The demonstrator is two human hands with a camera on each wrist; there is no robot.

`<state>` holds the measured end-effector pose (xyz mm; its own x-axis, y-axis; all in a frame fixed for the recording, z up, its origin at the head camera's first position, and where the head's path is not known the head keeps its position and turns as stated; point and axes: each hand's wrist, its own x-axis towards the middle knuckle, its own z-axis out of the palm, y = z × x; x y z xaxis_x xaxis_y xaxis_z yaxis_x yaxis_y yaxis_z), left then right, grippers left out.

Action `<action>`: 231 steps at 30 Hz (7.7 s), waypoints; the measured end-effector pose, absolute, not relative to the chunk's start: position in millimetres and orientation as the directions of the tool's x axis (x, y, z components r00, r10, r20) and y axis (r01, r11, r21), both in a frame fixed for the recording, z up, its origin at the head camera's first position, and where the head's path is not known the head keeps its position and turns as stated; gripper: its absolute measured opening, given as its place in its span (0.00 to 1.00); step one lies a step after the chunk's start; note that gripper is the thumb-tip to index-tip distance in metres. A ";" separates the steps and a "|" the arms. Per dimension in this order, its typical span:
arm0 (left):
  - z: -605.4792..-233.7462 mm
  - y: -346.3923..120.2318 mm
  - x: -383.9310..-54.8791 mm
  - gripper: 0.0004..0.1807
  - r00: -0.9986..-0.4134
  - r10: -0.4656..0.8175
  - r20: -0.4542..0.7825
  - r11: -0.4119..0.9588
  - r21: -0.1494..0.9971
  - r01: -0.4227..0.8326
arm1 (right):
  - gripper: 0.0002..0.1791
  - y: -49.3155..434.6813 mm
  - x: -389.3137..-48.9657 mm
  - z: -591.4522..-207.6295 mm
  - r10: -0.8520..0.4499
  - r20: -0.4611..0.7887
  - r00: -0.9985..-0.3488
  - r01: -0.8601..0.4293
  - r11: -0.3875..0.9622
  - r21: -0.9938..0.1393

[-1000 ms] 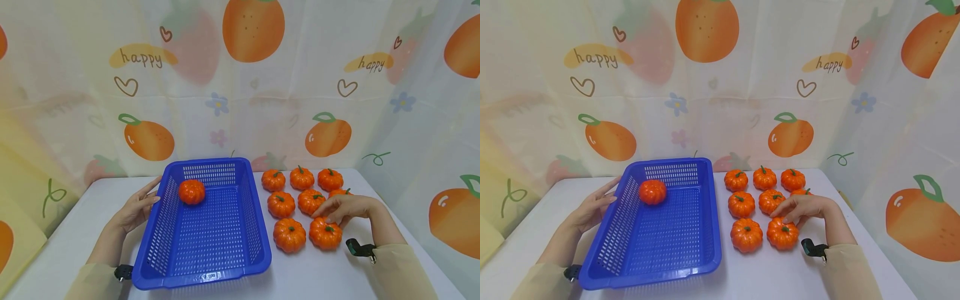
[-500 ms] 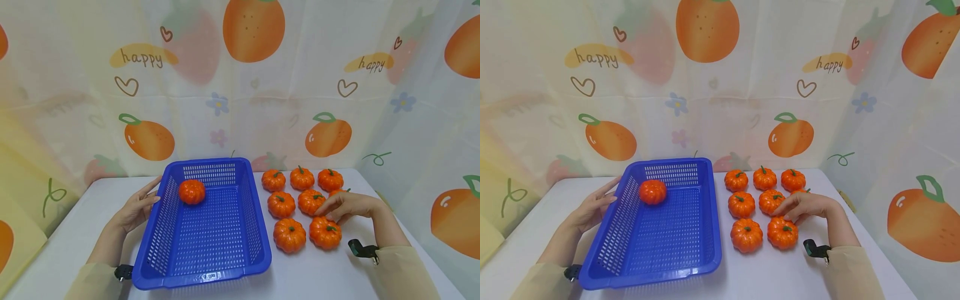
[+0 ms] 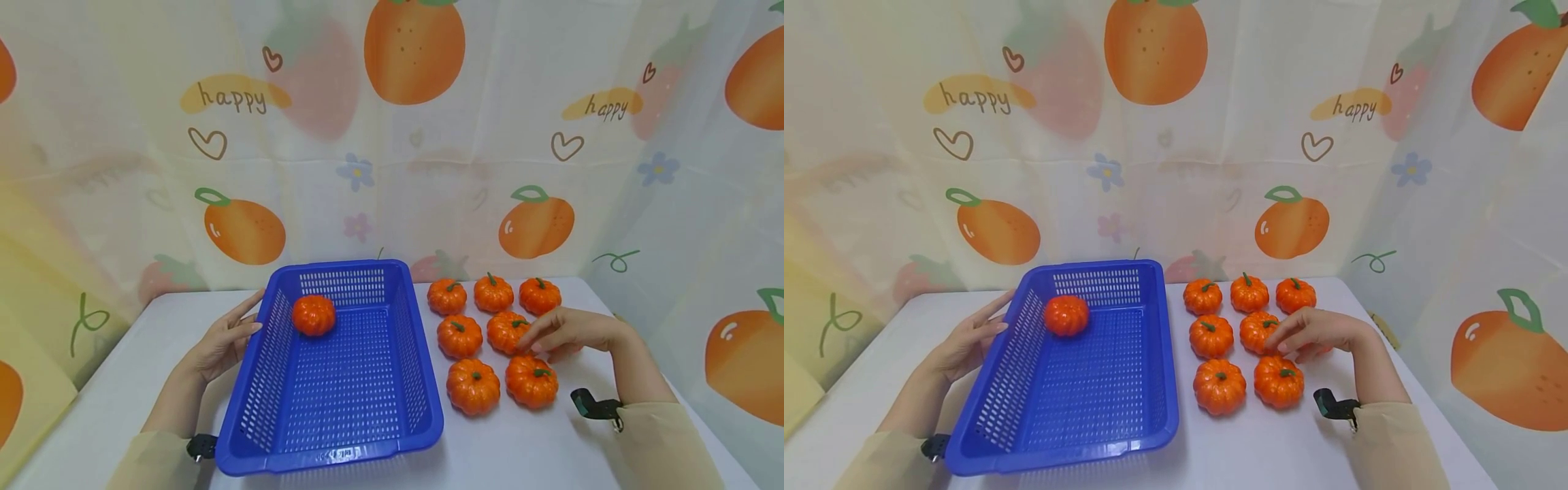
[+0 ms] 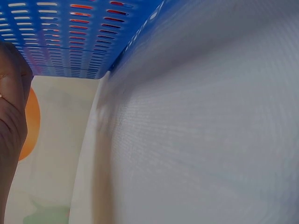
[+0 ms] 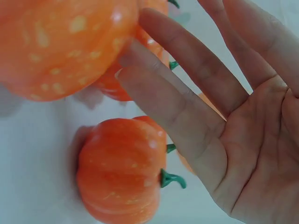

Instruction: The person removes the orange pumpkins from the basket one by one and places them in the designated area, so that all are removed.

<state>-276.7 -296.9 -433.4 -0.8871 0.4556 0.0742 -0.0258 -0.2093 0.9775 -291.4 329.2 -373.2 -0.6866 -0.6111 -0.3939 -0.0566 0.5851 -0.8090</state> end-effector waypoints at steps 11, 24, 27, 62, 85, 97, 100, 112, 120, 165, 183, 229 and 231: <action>-434.6 -297.3 -277.3 0.39 -0.881 0.465 0.085 -0.222 0.975 -0.023 | 0.20 314.2 -287.5 -352.1 -0.610 -0.358 -0.707 -0.137 0.615 -0.777; -433.3 -298.0 -276.2 0.39 -0.874 0.477 0.095 -0.243 0.970 -0.027 | 0.19 273.4 -290.9 -328.7 -0.565 -0.246 -0.788 -0.205 0.617 -0.760; -433.8 -298.6 -275.4 0.39 -0.875 0.474 0.094 -0.245 0.969 -0.029 | 0.19 260.1 -296.6 -323.9 -0.546 -0.203 -0.813 -0.212 0.601 -0.770; -432.2 -294.8 -276.6 0.40 -0.885 0.459 0.077 -0.231 0.972 -0.036 | 0.29 7.8 -321.8 -305.5 -0.528 0.161 -0.834 -0.346 0.273 -0.898; -435.4 -295.1 -279.2 0.40 -0.878 0.472 0.086 -0.244 0.969 -0.036 | 0.37 -62.0 -335.4 -365.1 -0.335 0.010 -0.942 -0.211 0.568 -0.796; -437.3 -297.1 -279.8 0.39 -0.884 0.461 0.079 -0.200 0.980 -0.017 | 0.42 -54.6 -337.9 -385.0 -0.528 -0.032 -0.849 -0.364 0.627 -0.689; -436.7 -296.4 -279.2 0.39 -0.882 0.464 0.084 -0.213 0.977 -0.019 | 0.42 -54.3 -338.6 -387.5 -0.562 -0.044 -0.826 -0.394 0.632 -0.667; -434.4 -293.5 -277.0 0.39 -0.895 0.443 0.055 -0.200 0.979 -0.038 | 0.38 -49.4 -340.0 -391.0 -0.618 -0.110 -0.778 -0.427 0.650 -0.629; -436.1 -295.0 -278.3 0.39 -0.893 0.446 0.063 -0.204 0.978 -0.033 | 0.31 -45.0 -339.7 -388.5 -0.637 -0.142 -0.758 -0.410 0.634 -0.656; -433.6 -294.8 -279.4 0.38 -0.878 0.472 0.076 -0.208 0.978 -0.027 | 0.30 -14.8 -308.8 -272.9 -0.475 0.416 -0.776 -0.286 -0.324 -0.902; -435.4 -295.6 -278.0 0.39 -0.886 0.458 0.072 -0.221 0.975 -0.035 | 0.46 58.4 -276.3 -233.1 -0.521 0.545 -0.657 -0.382 -0.394 -0.836; -434.7 -296.3 -278.5 0.39 -0.875 0.475 0.097 -0.221 0.975 -0.013 | 0.45 355.3 -266.4 -324.8 -0.577 0.369 -0.729 -0.437 -0.022 -0.899; -434.7 -296.2 -278.8 0.39 -0.873 0.477 0.098 -0.224 0.974 -0.014 | 0.46 366.0 -266.0 -326.9 -0.590 0.335 -0.734 -0.429 0.020 -0.903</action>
<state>-278.8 -296.2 -434.7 -0.8734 0.4772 0.0975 -0.0136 -0.2241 0.9745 -266.0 366.0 -326.9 -0.7340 -0.5905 0.3355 -0.4287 0.0198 -0.9032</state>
